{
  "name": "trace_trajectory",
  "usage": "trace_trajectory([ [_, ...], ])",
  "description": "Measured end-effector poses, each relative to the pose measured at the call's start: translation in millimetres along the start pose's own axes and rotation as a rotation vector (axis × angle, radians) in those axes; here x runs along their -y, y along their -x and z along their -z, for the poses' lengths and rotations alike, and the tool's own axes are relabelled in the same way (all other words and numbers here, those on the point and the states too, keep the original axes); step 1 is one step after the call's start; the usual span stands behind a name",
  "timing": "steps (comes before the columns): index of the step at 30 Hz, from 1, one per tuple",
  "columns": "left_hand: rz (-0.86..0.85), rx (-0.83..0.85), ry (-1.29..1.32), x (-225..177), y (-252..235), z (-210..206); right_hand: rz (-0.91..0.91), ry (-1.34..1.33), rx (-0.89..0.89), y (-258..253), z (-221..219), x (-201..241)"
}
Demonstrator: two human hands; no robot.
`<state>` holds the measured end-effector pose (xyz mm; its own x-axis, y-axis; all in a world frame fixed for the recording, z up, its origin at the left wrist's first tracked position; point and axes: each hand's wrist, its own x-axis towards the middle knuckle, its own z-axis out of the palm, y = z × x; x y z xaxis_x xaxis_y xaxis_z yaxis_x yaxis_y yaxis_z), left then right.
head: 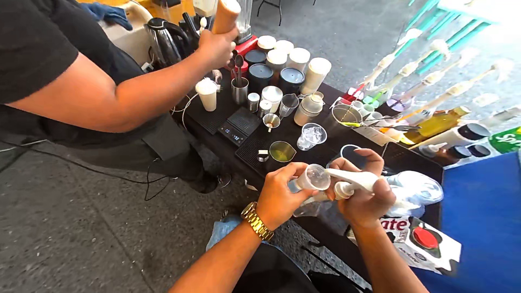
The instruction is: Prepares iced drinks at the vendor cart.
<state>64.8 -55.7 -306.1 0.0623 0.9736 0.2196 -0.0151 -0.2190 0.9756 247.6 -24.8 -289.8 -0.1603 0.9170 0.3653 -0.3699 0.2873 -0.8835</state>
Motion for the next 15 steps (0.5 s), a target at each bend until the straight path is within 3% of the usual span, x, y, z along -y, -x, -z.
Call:
trace_trajectory([
  [6,-0.006,0.008,0.037,3,3,-2,0.005,-0.011,0.007,1,1,1],
  [10,-0.008,0.046,0.03,-6,-14,-2,-0.01,-0.039,0.114,-28,11,16],
  [15,0.014,0.089,-0.017,-4,-39,-8,-0.226,0.079,0.307,-69,44,21],
])
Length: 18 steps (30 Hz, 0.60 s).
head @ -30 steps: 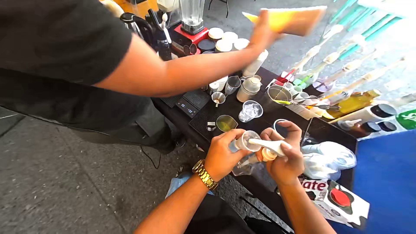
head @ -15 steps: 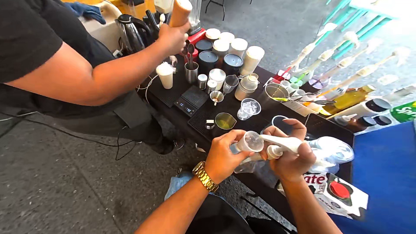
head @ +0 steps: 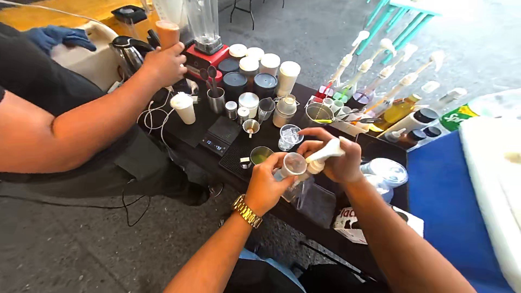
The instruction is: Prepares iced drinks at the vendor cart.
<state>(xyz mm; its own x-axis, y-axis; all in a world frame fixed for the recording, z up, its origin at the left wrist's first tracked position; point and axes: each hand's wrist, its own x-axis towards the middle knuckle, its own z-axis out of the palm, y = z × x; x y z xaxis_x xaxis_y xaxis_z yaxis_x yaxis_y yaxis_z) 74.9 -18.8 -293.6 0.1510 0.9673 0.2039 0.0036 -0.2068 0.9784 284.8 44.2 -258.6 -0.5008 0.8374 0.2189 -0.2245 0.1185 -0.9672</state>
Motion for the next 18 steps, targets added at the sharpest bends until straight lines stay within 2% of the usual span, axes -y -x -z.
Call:
trace_trajectory([
  [3,0.05,0.004,0.044,1,-8,0,-0.062,0.113,0.098,-10,24,28],
  [8,0.003,0.027,-0.026,-1,-6,0,-0.065,0.406,0.052,-7,41,64],
  [13,0.006,0.062,-0.01,4,-2,-3,-0.062,0.822,-0.125,-30,6,106],
  [15,0.028,0.071,0.016,8,-2,-4,-0.186,0.977,-0.17,-55,-16,118],
  [18,0.045,0.072,0.036,9,-3,-4,-0.532,1.168,-0.156,-84,-33,112],
])
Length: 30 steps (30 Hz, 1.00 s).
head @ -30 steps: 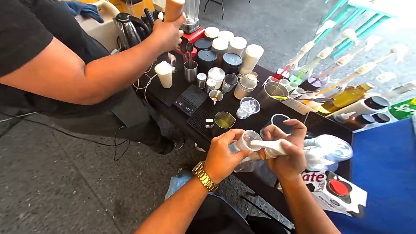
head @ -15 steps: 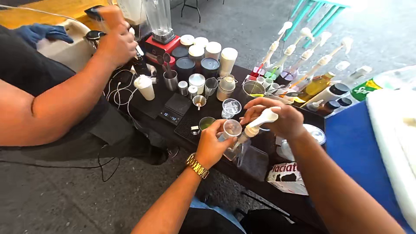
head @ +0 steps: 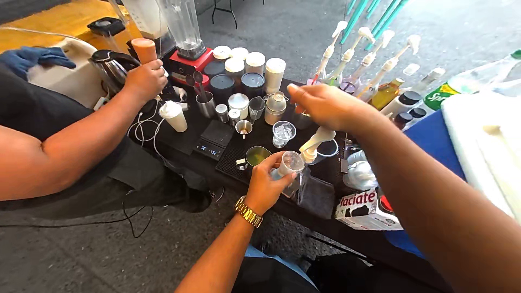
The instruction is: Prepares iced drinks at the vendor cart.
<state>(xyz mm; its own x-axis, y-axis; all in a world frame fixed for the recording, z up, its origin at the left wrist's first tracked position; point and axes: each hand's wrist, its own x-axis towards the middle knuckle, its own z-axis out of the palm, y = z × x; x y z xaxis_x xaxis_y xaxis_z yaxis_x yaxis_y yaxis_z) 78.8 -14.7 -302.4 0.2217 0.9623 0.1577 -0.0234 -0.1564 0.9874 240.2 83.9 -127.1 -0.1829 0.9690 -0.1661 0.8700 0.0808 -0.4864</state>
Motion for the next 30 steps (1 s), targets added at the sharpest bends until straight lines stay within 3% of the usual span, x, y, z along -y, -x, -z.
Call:
trace_trajectory([
  [3,-0.031,-0.012,0.047,-2,2,-3,-0.046,0.11,0.025,-1,-21,-5],
  [11,-0.041,0.01,0.059,10,3,-4,-0.014,0.09,-0.089,1,-68,-43],
  [16,-0.035,0.015,0.011,24,6,-4,0.011,0.06,-0.1,3,-46,-34],
  [20,-0.04,0.047,0.052,33,7,-7,-0.024,0.044,-0.088,3,-71,-51],
  [26,-0.023,0.02,0.03,33,15,-6,0.027,0.006,-0.065,3,-58,-44],
  [30,-0.055,0.004,0.013,33,12,-7,-0.037,0.065,-0.006,-1,-65,-50],
])
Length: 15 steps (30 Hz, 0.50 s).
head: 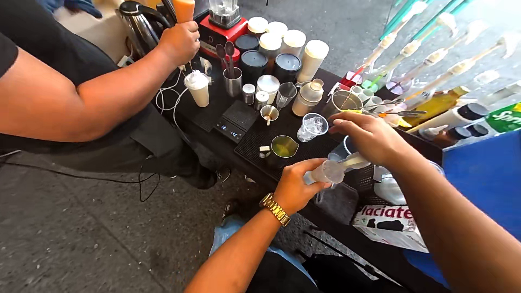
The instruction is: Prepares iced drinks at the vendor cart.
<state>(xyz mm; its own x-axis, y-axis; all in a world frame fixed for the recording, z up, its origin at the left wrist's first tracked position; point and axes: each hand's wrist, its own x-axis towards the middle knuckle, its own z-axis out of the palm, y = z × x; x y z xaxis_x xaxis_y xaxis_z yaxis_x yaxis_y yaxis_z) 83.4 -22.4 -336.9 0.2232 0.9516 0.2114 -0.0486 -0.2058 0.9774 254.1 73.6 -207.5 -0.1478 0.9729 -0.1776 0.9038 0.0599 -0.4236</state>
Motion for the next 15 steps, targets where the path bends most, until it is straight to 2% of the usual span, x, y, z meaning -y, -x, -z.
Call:
trace_trajectory([
  [4,-0.009,-0.005,-0.03,-4,0,1,0.066,0.024,-0.028,6,24,15],
  [8,-0.02,-0.011,-0.029,-5,-9,0,-0.046,0.002,0.035,2,0,4],
  [12,-0.008,-0.004,-0.05,-7,-7,-2,0.024,0.045,0.018,5,23,18],
  [15,-0.026,0.0,-0.066,-7,-11,-6,-0.042,-0.014,0.034,4,3,6],
])
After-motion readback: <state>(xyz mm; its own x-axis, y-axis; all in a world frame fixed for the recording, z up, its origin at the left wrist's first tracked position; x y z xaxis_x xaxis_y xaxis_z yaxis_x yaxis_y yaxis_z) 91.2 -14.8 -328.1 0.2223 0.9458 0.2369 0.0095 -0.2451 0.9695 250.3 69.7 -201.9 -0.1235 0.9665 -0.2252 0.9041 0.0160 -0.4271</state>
